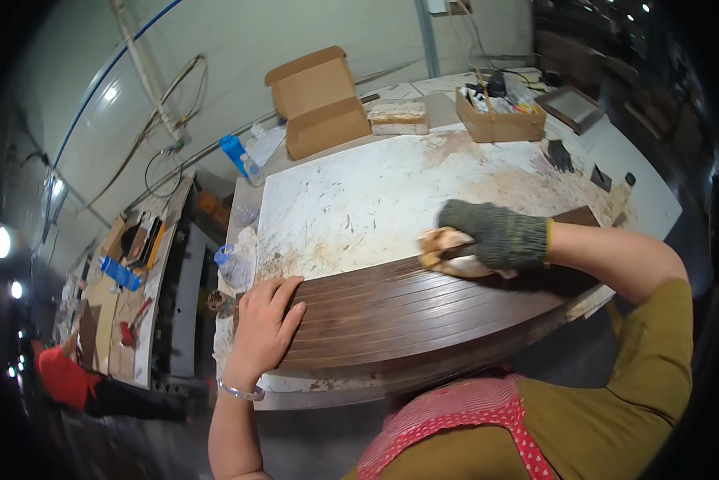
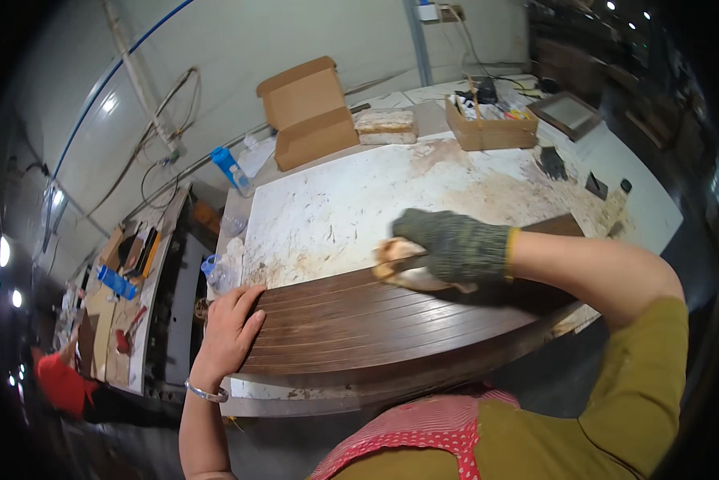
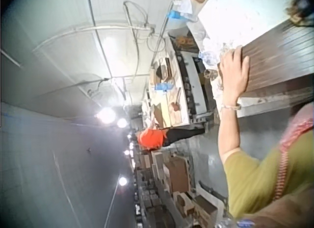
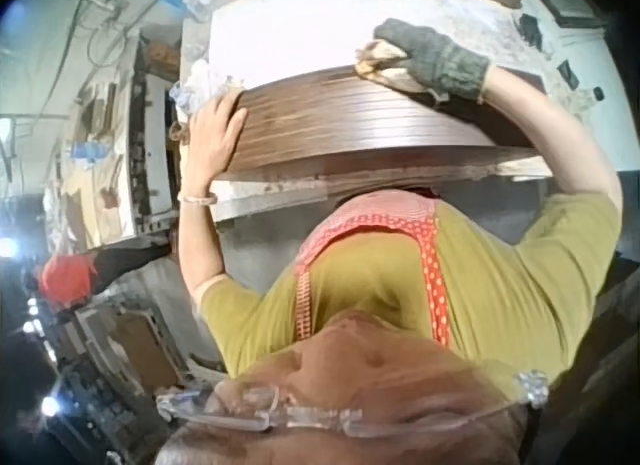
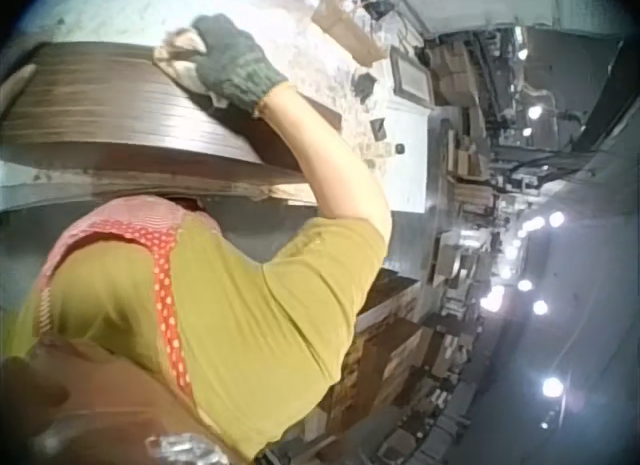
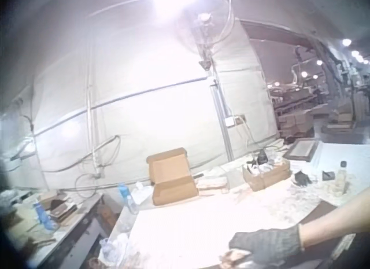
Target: The person aligns a stack of wooden boards on a workbench, pours liquid from a bottle onto a cloth, wipes the edges of the boards with the cloth, and restacks the boards.
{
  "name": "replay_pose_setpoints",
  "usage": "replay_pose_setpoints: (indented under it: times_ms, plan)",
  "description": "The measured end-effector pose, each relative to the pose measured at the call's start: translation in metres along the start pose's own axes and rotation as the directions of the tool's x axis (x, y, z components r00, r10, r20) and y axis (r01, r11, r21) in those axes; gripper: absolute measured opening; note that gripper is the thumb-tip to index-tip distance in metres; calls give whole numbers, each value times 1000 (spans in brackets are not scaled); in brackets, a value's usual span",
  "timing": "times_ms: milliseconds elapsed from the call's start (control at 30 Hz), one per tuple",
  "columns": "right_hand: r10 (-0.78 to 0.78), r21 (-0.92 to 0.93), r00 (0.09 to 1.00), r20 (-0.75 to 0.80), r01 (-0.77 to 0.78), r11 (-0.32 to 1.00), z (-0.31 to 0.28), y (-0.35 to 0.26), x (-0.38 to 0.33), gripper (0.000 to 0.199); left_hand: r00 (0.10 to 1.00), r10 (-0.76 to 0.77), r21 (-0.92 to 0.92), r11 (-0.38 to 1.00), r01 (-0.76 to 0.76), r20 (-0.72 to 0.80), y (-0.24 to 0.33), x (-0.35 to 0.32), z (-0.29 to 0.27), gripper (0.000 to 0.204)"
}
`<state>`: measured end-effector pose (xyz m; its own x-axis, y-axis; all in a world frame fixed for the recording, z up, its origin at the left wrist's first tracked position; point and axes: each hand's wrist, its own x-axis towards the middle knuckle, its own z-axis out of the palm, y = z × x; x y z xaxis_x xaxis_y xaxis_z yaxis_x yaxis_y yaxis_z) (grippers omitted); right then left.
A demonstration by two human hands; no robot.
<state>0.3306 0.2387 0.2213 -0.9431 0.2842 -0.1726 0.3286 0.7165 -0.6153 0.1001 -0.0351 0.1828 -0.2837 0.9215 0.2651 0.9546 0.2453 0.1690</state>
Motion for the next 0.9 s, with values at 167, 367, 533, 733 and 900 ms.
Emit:
replay_pose_setpoints:
  times_ms: [167, 367, 533, 733, 900]
  plan:
    - [-348, 14, 937, -25, 349, 937, 29, -37, 49, 41, 999, 2, 16, 1000, -1, -45, -3, 2, 1, 37]
    - [-283, -156, 959, 1, 280, 947, 32, -44, 50, 38, 967, -193, 130, 968, 216, -166, -53, -13, -5, 42]
    - [-795, -306, 606, -11, 755, 580, 37, 4, 13, 21, 847, -487, -934, 152, 324, 215, -119, -65, 38, 59]
    - [-798, -52, 597, 82, 802, 595, 76, -59, 72, 16, 790, -579, -942, -334, -3, 203, -104, -31, 110, 60]
    - [-779, 261, 588, 217, 734, 627, 52, -33, 64, 20, 768, -613, -941, -336, -41, 185, -111, -49, 109, 59]
